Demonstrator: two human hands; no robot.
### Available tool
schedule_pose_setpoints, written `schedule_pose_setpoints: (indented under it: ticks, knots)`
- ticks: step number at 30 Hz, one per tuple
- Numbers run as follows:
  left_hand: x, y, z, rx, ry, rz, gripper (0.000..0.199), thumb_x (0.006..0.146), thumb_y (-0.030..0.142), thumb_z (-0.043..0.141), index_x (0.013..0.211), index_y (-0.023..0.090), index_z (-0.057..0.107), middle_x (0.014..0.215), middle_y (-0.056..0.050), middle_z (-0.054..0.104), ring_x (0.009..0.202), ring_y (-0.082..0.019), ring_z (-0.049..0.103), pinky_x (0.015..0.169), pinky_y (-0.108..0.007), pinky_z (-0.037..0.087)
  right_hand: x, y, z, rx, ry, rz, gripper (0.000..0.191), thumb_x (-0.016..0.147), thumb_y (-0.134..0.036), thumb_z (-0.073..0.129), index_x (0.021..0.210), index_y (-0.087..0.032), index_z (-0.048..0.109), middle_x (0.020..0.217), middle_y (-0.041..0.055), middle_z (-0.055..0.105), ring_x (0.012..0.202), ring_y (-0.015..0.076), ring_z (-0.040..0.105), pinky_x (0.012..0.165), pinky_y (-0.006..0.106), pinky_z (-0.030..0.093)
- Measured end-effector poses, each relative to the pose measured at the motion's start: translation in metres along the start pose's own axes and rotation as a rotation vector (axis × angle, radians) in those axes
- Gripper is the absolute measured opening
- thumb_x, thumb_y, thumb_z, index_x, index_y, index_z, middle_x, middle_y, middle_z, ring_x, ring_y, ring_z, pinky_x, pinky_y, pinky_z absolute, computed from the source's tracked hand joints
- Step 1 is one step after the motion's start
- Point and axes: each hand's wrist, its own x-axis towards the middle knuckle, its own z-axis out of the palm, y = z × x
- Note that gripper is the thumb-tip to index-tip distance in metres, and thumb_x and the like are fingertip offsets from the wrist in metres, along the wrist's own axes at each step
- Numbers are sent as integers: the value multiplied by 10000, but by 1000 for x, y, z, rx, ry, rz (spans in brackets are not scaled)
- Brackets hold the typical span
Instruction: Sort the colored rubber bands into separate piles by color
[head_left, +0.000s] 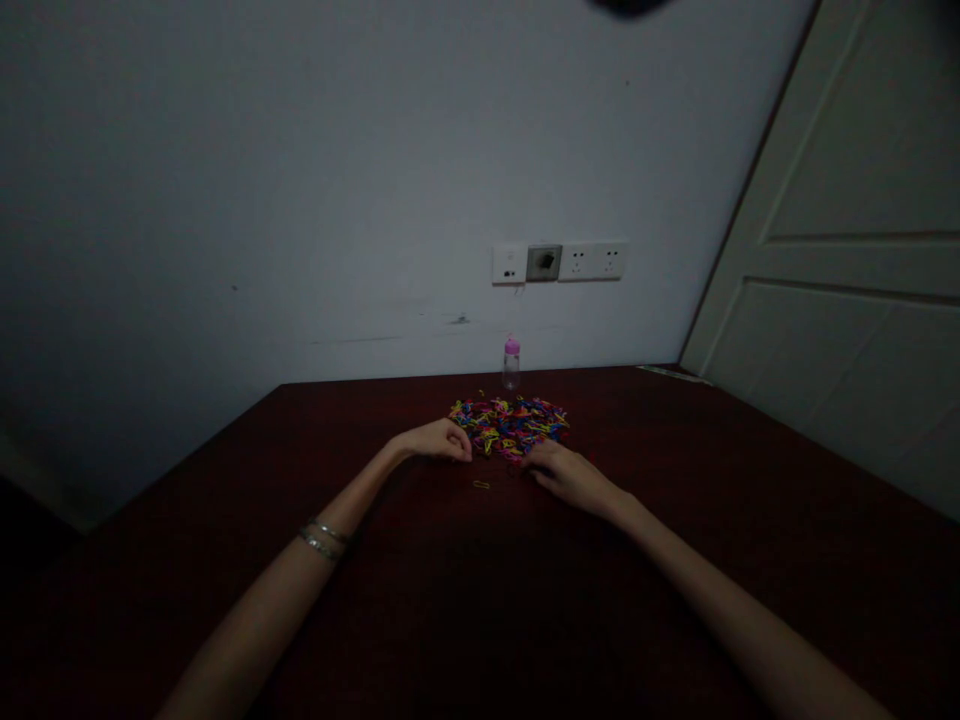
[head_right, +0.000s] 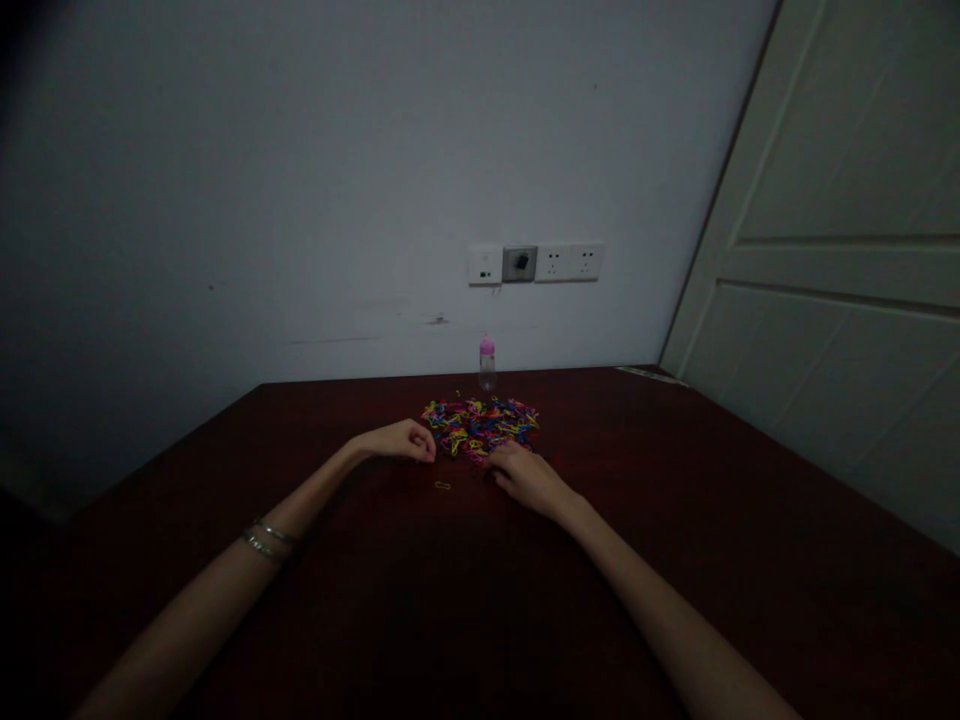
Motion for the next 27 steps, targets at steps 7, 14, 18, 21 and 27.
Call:
schedule_pose_setpoints:
  ticks: [7, 14, 18, 21, 27]
  knots:
    - [3, 20, 15, 177, -183, -7, 298, 632, 356, 691, 833, 140, 647, 613, 19, 569, 564, -88, 486, 519, -193, 309, -1, -2, 2, -25, 18, 15, 242, 840, -161, 441, 979, -217, 630, 950, 68, 610, 924, 196, 536, 786, 320, 454]
    - [6, 26, 25, 277, -143, 21, 187, 650, 308, 684, 719, 140, 638, 595, 23, 560, 550, -78, 463, 508, -187, 299, -3, -8, -7, 55, 60, 46, 286, 816, -156, 462, 1053, -218, 611, 962, 69, 612, 920, 181, 552, 807, 310, 445]
    - [7, 23, 26, 276, -153, 23, 184, 668, 312, 661, 696, 133, 634, 570, 23, 538, 538, -77, 453, 496, -186, 295, -3, -12, -10, 136, 41, 50, 279, 781, -148, 485, 1014, -210, 626, 905, 45, 646, 823, 160, 583, 757, 277, 443]
    - [7, 22, 25, 256, -164, 9, 154, 663, 281, 654, 686, 130, 632, 566, 22, 540, 537, -78, 457, 493, -185, 299, -2, -18, -9, 166, -8, 39, 289, 763, -133, 488, 999, -205, 639, 888, 42, 658, 794, 152, 587, 724, 257, 437]
    - [8, 19, 23, 203, -201, -9, 170, 632, 283, 679, 710, 136, 644, 563, 26, 541, 535, -75, 452, 487, -180, 291, -2, -23, -6, 184, -40, 37, 295, 750, -133, 518, 1014, -196, 636, 822, 34, 646, 741, 145, 573, 669, 244, 435]
